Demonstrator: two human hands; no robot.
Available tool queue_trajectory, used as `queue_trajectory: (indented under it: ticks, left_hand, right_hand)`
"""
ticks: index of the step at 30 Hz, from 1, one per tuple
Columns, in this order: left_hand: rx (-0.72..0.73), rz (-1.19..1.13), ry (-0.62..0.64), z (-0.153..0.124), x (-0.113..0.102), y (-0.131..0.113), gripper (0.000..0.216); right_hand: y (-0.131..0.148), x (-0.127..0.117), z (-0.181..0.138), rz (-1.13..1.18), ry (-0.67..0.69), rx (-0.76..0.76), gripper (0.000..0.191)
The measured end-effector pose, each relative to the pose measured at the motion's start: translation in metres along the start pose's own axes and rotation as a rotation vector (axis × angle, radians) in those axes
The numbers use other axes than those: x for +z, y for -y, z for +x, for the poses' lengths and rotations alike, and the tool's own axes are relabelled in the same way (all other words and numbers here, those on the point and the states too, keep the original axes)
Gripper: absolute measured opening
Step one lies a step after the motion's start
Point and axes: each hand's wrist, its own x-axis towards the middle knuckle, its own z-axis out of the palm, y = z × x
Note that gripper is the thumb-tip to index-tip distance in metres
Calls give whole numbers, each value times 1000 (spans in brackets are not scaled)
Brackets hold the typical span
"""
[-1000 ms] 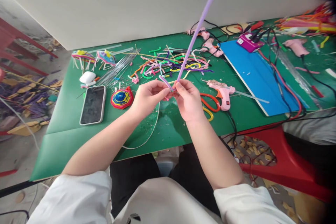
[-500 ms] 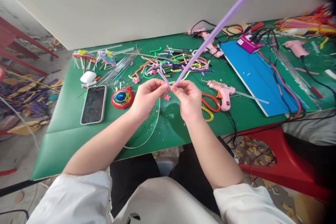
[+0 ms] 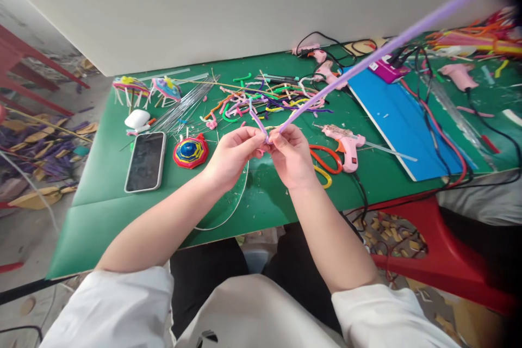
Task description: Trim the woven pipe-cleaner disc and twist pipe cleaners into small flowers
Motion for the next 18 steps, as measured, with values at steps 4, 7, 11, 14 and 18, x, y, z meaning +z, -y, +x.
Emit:
queue_trajectory:
  ticks: [4,7,11,14,18]
  left_hand:
    - [27,41,6,1,-1,0,13]
    - [54,98,7,1,-2,1,14]
    - [172,297,-4,1,-4,0,14]
    - [286,536,-12,1,-7,-3,12]
    - [419,849,-28,1,-11,-10,7]
  right_hand:
    - [1,-1,0,62,2,65,16]
    - [2,-2,0,98,18,110,18]
    - [5,-3,1,95,-11,185,23]
    - [8,-4,1,-16,-71,190,22]
    - [10,-6,1,-178,-42,148,19]
